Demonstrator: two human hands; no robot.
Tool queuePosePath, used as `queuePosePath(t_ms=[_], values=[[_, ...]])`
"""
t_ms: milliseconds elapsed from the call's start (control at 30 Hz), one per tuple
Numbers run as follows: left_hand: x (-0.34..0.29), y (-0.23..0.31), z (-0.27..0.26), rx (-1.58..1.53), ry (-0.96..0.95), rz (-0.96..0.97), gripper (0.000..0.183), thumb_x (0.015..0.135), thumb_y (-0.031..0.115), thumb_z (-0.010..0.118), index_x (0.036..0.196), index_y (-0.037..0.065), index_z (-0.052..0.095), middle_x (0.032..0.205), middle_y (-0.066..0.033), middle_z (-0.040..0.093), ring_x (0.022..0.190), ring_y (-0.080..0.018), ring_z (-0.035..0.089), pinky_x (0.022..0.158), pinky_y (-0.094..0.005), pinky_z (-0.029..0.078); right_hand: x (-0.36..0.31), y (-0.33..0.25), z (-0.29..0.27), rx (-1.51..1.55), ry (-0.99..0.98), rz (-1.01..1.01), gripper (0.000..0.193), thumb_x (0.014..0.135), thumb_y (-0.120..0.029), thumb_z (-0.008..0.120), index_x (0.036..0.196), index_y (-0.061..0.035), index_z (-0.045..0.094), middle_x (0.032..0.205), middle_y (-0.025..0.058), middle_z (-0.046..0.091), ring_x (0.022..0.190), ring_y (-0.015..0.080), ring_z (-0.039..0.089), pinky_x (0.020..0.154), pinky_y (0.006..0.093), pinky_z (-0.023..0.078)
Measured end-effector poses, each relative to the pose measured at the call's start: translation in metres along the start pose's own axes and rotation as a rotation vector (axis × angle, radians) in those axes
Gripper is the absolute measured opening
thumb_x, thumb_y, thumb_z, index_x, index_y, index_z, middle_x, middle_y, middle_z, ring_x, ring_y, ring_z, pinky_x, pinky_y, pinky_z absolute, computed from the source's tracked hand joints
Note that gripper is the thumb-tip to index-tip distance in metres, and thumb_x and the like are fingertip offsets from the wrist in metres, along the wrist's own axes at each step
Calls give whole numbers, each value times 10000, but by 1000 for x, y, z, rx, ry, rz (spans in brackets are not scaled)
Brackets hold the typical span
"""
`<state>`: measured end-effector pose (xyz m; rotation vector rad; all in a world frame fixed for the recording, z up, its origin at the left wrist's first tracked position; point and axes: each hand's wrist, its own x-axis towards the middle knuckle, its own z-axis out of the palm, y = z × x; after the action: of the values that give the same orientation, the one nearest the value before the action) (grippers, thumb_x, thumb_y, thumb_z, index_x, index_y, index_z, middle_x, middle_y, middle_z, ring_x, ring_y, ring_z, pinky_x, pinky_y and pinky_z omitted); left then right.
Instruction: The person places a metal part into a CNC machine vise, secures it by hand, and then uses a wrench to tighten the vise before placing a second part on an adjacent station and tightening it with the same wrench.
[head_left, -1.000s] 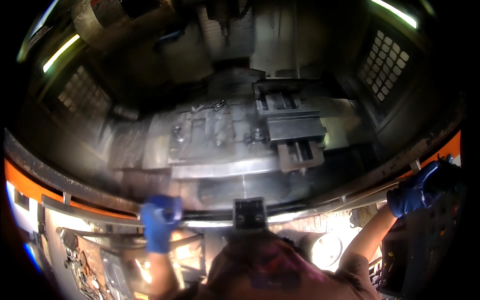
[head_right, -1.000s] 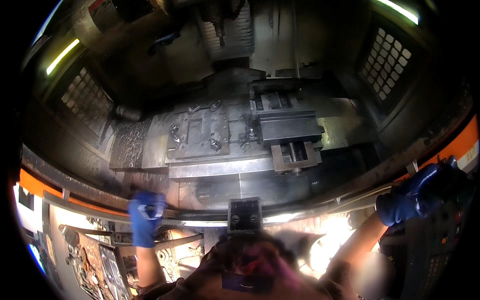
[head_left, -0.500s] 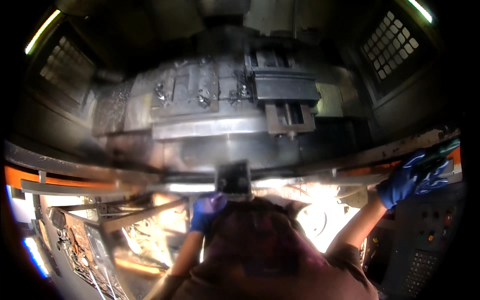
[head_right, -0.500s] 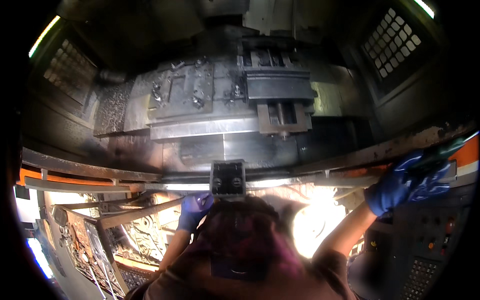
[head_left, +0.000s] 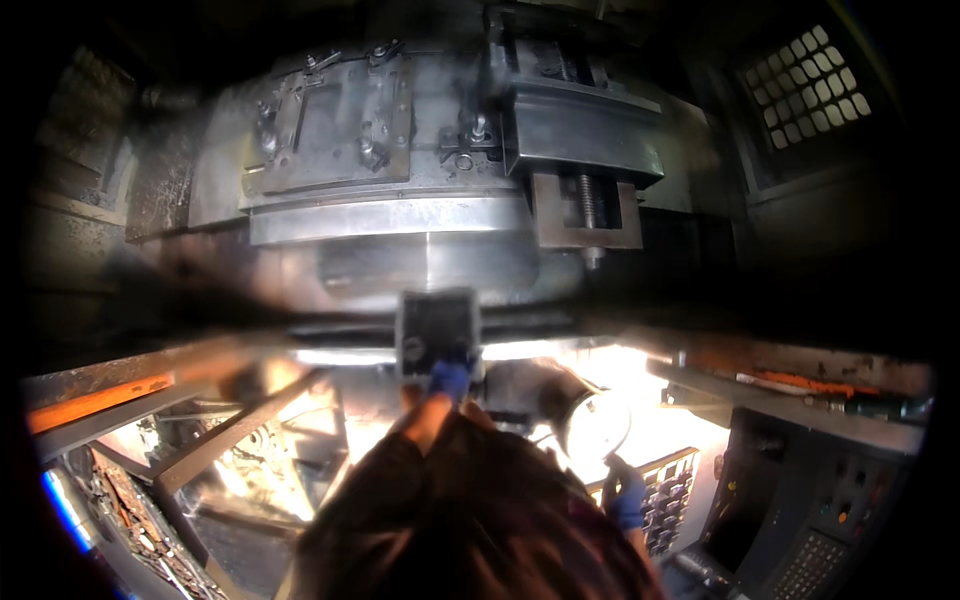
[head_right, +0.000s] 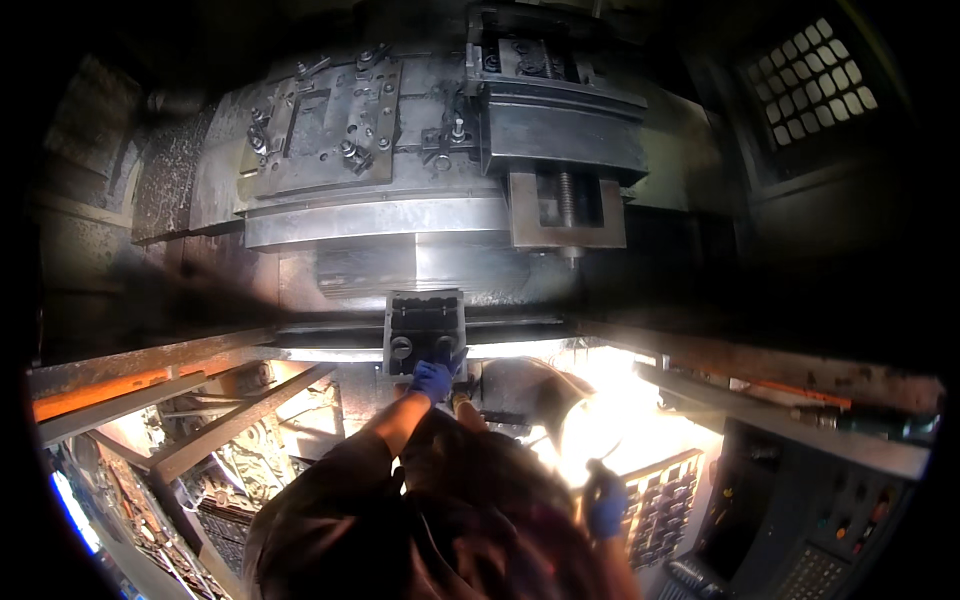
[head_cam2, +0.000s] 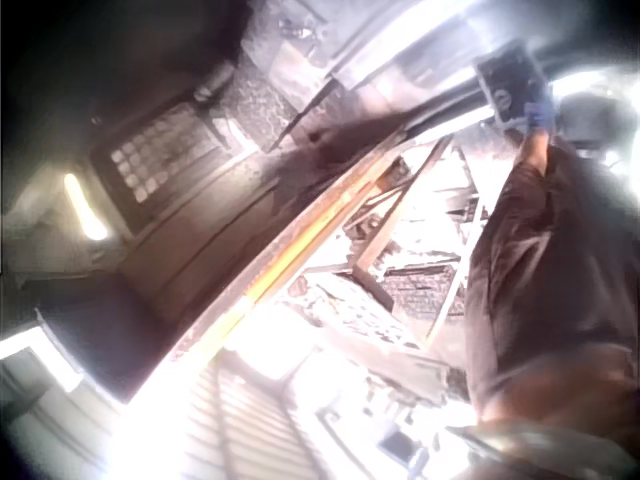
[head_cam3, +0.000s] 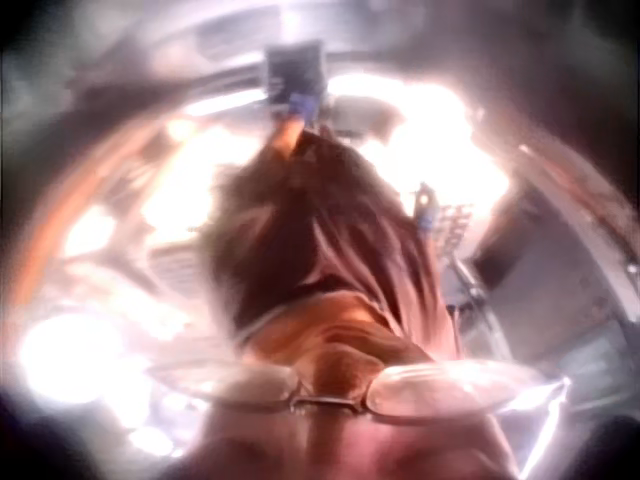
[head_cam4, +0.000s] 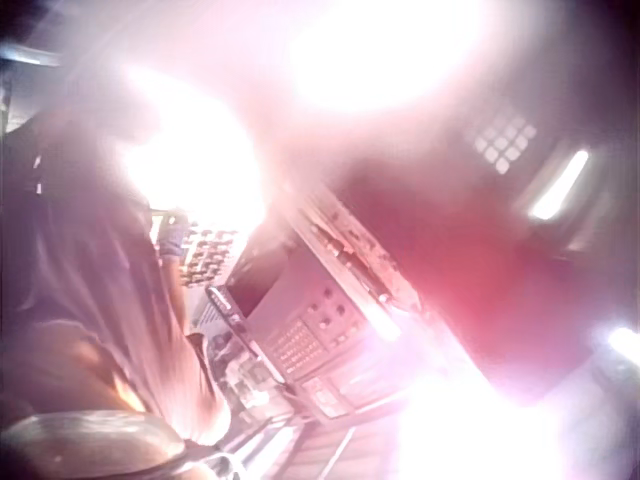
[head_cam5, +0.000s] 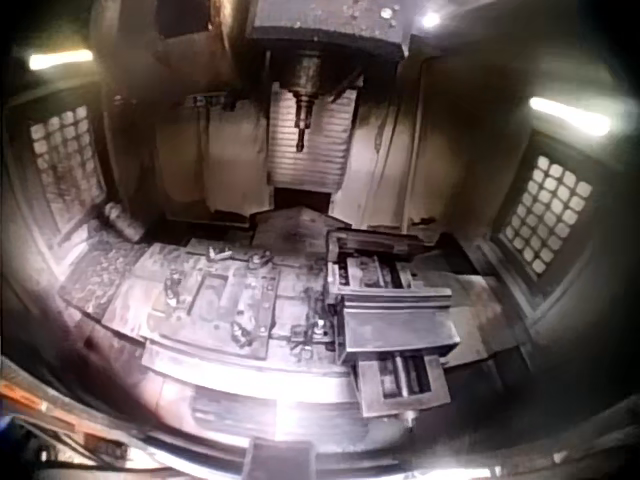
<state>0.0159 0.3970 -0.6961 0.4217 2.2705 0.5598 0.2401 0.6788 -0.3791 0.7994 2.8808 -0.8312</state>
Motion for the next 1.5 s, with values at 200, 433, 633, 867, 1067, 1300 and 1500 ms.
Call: queuePosePath(t_ms=[200, 433, 633, 867, 1067, 1300, 1500], values=[[10, -21, 46, 224, 351, 265, 710, 859, 97, 449, 1532, 252, 283, 1521, -219, 290, 1396, -394, 321, 1145, -513, 267, -58, 78, 14, -101, -247, 487, 253, 938, -148, 561, 1091, 48, 609, 1012, 178, 679, 961, 257, 667, 861, 362, 524], [2, 9, -27, 316, 232, 154, 711, 854, 199, 494, 1528, 270, 282, 1428, -202, 436, 1387, -393, 338, 1120, -625, 231, -12, 39, 64, 16, -252, 309, 365, 950, -193, 550, 1231, 31, 488, 1133, 164, 615, 1032, 242, 619, 904, 355, 493], [-68, 34, -233, -415, 3, 436, 731, 816, 46, 652, 1481, 143, 366, 1384, -123, 549, 1176, -258, 606, 923, -351, 523, 63, -60, 63, 322, -52, 8, 489, 959, -232, 540, 1351, 17, 385, 1236, 152, 560, 1092, 230, 577, 940, 349, 467], [-261, 150, -449, -896, 114, 659, 882, 783, 99, 726, 1519, 30, 245, 1535, -147, 350, 1316, -304, 478, 1060, -422, 424, 159, -223, 70, 920, 110, -429, 646, 971, -277, 529, 1491, 0, 264, 1356, 138, 495, 1162, 216, 529, 982, 343, 436], [-331, 106, -467, -754, 951, 546, 641, 896, 138, 638, 1460, 33, 350, 1319, -84, 517, 1106, -166, 534, 963, -317, 432, 195, -379, 50, 1144, -130, -280, 369, 917, -136, 569, 1254, 11, 538, 1064, 32, 609, 975, 121, 549, 888, 268, 441], [-263, -27, -395, -1346, 950, -159, 286, 987, 133, 572, 1255, 41, 531, 991, -33, 593, 879, -98, 545, 765, -264, 481, 204, -422, 133, 957, -605, -153, 652, 922, -267, 664, 1443, 0, 375, 1296, 107, 565, 1171, 193, 528, 995, 314, 424], [-222, -94, -401, -1485, 656, -238, 417, 998, 227, 523, 1374, 61, 452, 1322, -126, 537, 1177, -175, 526, 953, -313, 467, 242, -442, 178, 897, -714, -99, 393, 967, -242, 623, 1297, -48, 533, 1134, 70, 621, 1021, 160, 565, 914, 297, 461]])
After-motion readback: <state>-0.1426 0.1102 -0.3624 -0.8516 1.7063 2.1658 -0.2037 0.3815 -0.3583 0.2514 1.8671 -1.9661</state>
